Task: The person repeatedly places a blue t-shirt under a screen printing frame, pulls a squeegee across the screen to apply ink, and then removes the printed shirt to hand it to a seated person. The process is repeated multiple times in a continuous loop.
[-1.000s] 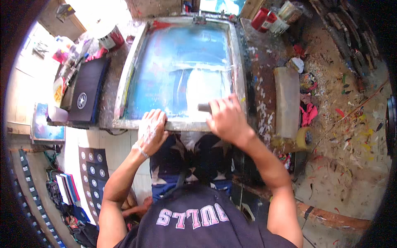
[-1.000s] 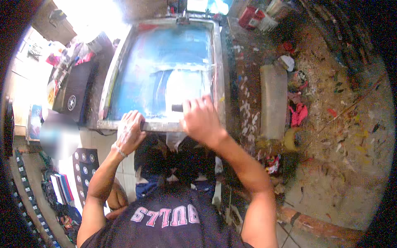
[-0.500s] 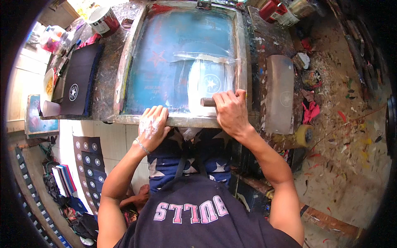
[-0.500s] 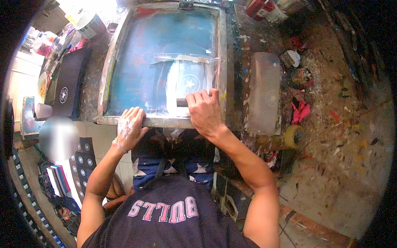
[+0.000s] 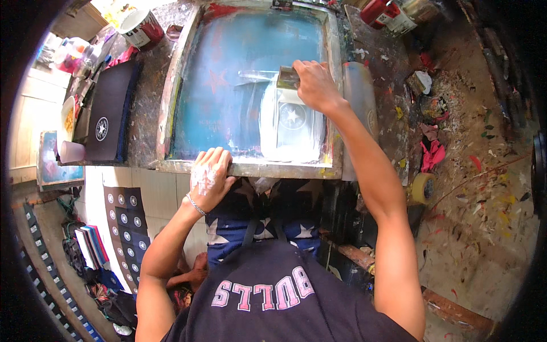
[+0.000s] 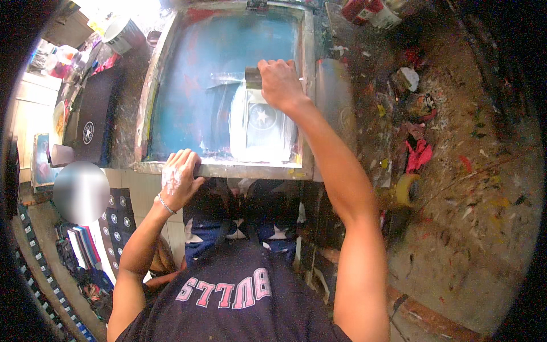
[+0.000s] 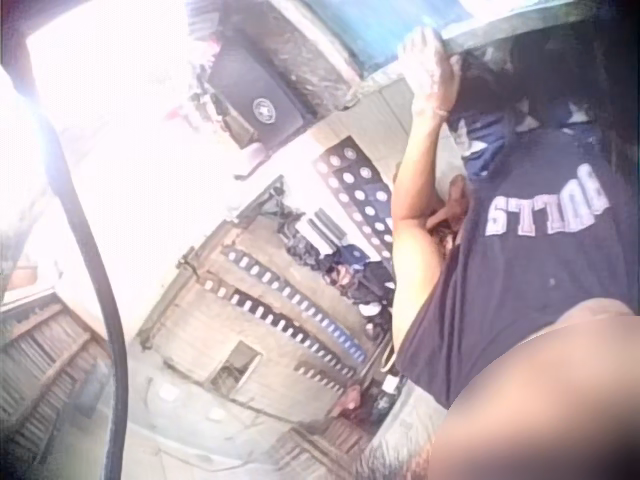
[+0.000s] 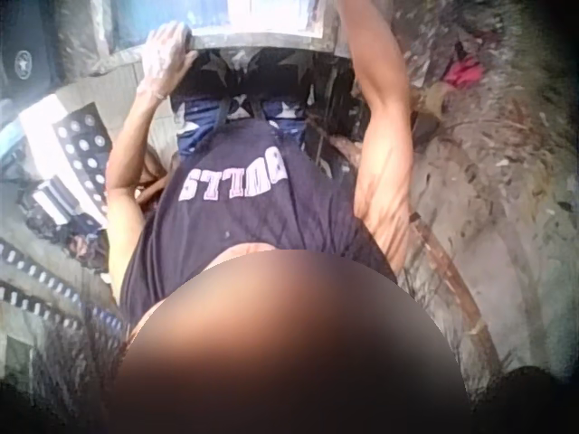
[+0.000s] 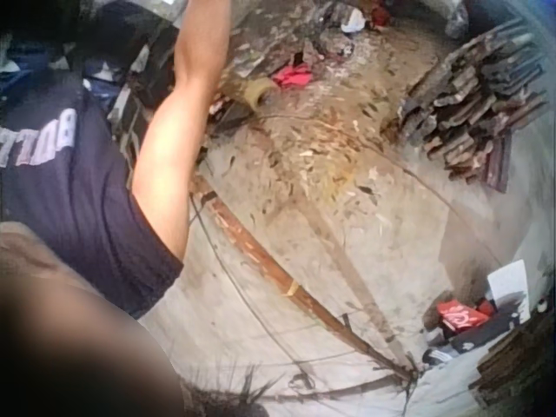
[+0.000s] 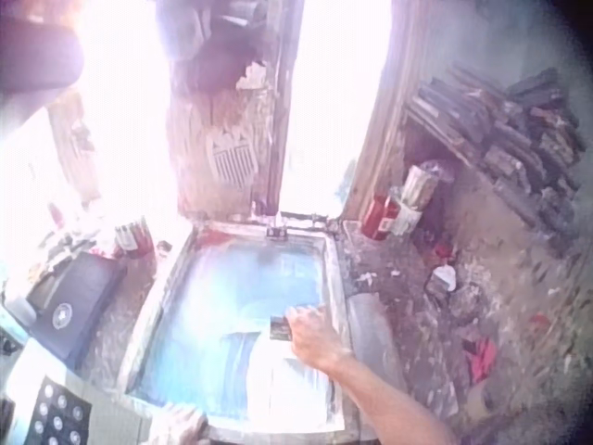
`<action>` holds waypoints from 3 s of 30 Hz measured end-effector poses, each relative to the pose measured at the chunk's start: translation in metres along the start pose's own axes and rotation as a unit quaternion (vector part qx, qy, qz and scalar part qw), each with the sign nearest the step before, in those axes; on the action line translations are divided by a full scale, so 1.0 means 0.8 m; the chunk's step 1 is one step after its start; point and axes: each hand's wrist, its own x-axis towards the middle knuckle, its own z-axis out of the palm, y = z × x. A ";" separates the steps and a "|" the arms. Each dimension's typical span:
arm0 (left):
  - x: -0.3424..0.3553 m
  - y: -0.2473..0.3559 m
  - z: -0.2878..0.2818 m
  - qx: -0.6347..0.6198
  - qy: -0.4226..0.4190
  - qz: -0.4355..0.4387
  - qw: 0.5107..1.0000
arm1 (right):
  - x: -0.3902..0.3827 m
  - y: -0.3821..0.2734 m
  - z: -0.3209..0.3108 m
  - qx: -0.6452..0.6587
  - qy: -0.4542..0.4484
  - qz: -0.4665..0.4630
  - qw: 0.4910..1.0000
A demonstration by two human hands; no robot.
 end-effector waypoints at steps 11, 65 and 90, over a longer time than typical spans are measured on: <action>0.003 0.000 -0.003 -0.003 0.010 0.017 1.000 | -0.163 -0.095 0.000 -0.033 -0.001 -0.024 0.999; -0.104 -0.064 0.065 -0.728 0.045 -0.308 0.610 | -0.024 -0.127 -0.279 -0.127 0.315 -0.045 0.939; -0.485 -0.123 0.156 -0.624 0.426 -0.521 0.397 | 0.075 0.099 -0.379 -0.086 0.136 -0.099 0.982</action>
